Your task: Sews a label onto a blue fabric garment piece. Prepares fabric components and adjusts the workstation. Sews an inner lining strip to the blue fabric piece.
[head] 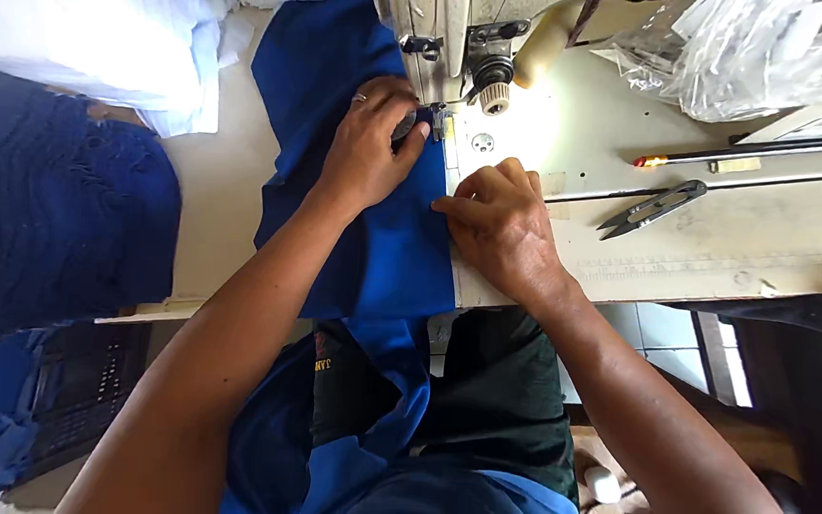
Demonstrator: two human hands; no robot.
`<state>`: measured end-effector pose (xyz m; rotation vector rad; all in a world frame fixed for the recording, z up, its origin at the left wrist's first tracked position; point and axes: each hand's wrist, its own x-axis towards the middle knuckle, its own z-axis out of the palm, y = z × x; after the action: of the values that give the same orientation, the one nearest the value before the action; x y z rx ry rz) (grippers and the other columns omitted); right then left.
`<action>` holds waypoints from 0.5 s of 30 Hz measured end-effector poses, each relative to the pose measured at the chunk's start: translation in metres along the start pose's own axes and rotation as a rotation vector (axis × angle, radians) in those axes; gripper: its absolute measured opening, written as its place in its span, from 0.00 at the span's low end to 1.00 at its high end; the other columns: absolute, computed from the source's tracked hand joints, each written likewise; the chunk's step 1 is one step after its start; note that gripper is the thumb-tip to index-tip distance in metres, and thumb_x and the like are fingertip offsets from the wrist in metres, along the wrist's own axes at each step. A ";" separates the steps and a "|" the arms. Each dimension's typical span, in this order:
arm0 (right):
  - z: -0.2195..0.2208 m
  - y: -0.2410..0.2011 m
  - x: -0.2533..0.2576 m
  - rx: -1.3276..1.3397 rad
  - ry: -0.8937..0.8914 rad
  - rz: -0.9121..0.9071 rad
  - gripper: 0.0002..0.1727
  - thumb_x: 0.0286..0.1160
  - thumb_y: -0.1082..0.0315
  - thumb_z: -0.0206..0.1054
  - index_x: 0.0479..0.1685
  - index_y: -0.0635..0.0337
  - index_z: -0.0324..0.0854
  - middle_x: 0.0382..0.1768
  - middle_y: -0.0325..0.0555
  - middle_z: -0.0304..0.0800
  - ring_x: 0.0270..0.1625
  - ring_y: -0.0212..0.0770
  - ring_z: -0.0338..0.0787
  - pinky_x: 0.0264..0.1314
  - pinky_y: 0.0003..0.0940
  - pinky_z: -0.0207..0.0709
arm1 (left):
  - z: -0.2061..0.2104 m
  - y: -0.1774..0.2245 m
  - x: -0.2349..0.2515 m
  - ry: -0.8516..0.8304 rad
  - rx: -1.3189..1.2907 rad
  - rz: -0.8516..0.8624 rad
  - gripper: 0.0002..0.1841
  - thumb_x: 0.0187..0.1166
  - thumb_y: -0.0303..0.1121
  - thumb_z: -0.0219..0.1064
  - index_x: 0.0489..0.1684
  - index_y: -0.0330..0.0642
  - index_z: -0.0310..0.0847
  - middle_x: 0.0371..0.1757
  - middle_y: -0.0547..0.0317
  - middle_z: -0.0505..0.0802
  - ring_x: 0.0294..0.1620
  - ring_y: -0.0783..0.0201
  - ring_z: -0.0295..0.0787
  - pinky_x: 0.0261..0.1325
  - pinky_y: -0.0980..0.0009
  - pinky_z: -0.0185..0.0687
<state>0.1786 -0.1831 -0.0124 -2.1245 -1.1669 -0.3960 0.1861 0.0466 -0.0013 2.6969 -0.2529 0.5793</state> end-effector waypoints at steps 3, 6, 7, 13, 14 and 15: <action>-0.016 -0.040 -0.034 0.078 -0.029 0.065 0.13 0.78 0.70 0.64 0.48 0.53 0.95 0.33 0.43 0.91 0.43 0.48 0.86 0.45 0.43 0.78 | -0.008 0.019 -0.038 -0.047 -0.037 -0.020 0.21 0.89 0.43 0.59 0.70 0.40 0.86 0.78 0.50 0.85 0.86 0.50 0.72 0.89 0.55 0.64; -0.019 -0.079 -0.086 0.215 0.019 0.188 0.12 0.77 0.72 0.65 0.47 0.56 0.95 0.36 0.40 0.96 0.43 0.39 0.90 0.48 0.35 0.82 | -0.015 0.052 -0.089 -0.061 -0.048 -0.020 0.21 0.88 0.42 0.61 0.71 0.40 0.85 0.79 0.48 0.84 0.87 0.47 0.70 0.90 0.52 0.62; -0.016 -0.086 -0.100 0.270 0.032 0.242 0.12 0.78 0.72 0.64 0.48 0.56 0.95 0.42 0.39 0.98 0.48 0.36 0.92 0.53 0.33 0.84 | -0.017 0.061 -0.100 -0.081 -0.051 -0.023 0.21 0.88 0.42 0.61 0.71 0.40 0.85 0.80 0.48 0.83 0.87 0.46 0.70 0.90 0.51 0.60; 0.015 -0.095 -0.137 0.746 0.157 0.600 0.13 0.73 0.65 0.78 0.50 0.64 0.91 0.46 0.45 0.97 0.51 0.36 0.96 0.59 0.37 0.92 | -0.055 0.045 -0.049 -0.011 -0.099 -0.176 0.20 0.91 0.37 0.56 0.68 0.31 0.84 0.70 0.43 0.90 0.74 0.55 0.85 0.80 0.59 0.76; 0.022 -0.096 -0.138 0.794 0.195 0.670 0.13 0.69 0.68 0.80 0.48 0.65 0.89 0.43 0.45 0.97 0.48 0.37 0.96 0.56 0.36 0.92 | -0.056 0.032 -0.029 0.008 -0.085 -0.202 0.21 0.91 0.37 0.54 0.70 0.32 0.83 0.70 0.43 0.89 0.74 0.55 0.85 0.80 0.61 0.76; 0.027 -0.098 -0.138 0.834 0.206 0.740 0.15 0.66 0.70 0.81 0.49 0.65 0.85 0.41 0.45 0.95 0.45 0.37 0.96 0.53 0.35 0.92 | -0.053 0.018 -0.010 0.015 -0.089 -0.231 0.21 0.91 0.37 0.54 0.71 0.33 0.82 0.70 0.43 0.89 0.71 0.56 0.87 0.77 0.63 0.78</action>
<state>0.0196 -0.2148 -0.0673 -1.5497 -0.2647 0.1939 0.1534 0.0523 0.0452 2.5863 0.0361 0.5057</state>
